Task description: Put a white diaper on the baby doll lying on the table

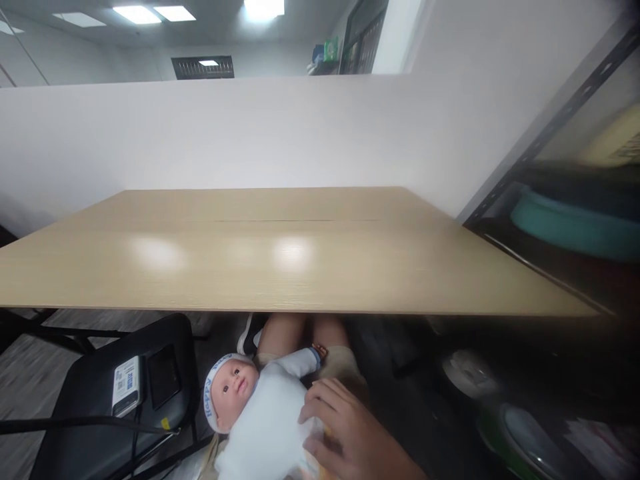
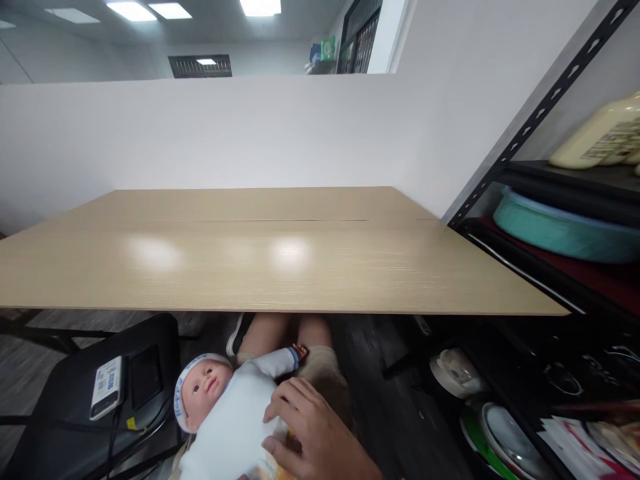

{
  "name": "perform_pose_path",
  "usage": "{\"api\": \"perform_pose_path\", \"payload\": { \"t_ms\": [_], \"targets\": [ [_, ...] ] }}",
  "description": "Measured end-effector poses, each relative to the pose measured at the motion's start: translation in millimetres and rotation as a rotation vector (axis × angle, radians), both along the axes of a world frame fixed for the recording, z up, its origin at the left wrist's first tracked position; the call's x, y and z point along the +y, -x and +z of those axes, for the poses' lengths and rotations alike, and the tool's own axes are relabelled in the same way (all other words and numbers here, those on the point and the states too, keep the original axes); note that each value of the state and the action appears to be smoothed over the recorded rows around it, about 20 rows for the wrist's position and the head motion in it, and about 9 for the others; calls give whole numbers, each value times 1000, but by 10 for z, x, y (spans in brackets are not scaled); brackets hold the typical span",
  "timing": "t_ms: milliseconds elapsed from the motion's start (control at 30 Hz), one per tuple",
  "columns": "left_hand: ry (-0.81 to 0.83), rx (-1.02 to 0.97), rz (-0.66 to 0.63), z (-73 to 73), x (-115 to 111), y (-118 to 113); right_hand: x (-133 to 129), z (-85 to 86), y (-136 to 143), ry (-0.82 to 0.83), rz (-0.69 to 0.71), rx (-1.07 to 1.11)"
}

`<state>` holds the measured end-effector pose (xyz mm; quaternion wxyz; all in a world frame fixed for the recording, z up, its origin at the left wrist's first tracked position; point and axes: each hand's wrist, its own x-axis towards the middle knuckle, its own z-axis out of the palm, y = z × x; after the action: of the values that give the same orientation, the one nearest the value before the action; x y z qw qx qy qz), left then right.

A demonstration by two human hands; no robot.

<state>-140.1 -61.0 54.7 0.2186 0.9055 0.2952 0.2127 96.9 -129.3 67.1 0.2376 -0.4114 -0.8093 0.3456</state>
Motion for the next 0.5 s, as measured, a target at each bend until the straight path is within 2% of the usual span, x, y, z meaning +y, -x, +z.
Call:
{"api": "perform_pose_path", "payload": {
  "t_ms": [100,200,333,433,500],
  "targets": [
    [-4,0,-18,-35,295,-59,6,-15,-13,-5,5,-12],
    [-2,4,-40,-39,295,-93,10,-12,-76,-58,19,-44],
    [7,17,-73,-23,-99,-187,-51,121,-301,-149,90,-185],
    [14,24,-110,24,-458,-375,-187,229,-599,-139,118,-278],
    [38,49,-143,62,-578,-551,-315,213,-838,-95,24,-243]
  ]
}}
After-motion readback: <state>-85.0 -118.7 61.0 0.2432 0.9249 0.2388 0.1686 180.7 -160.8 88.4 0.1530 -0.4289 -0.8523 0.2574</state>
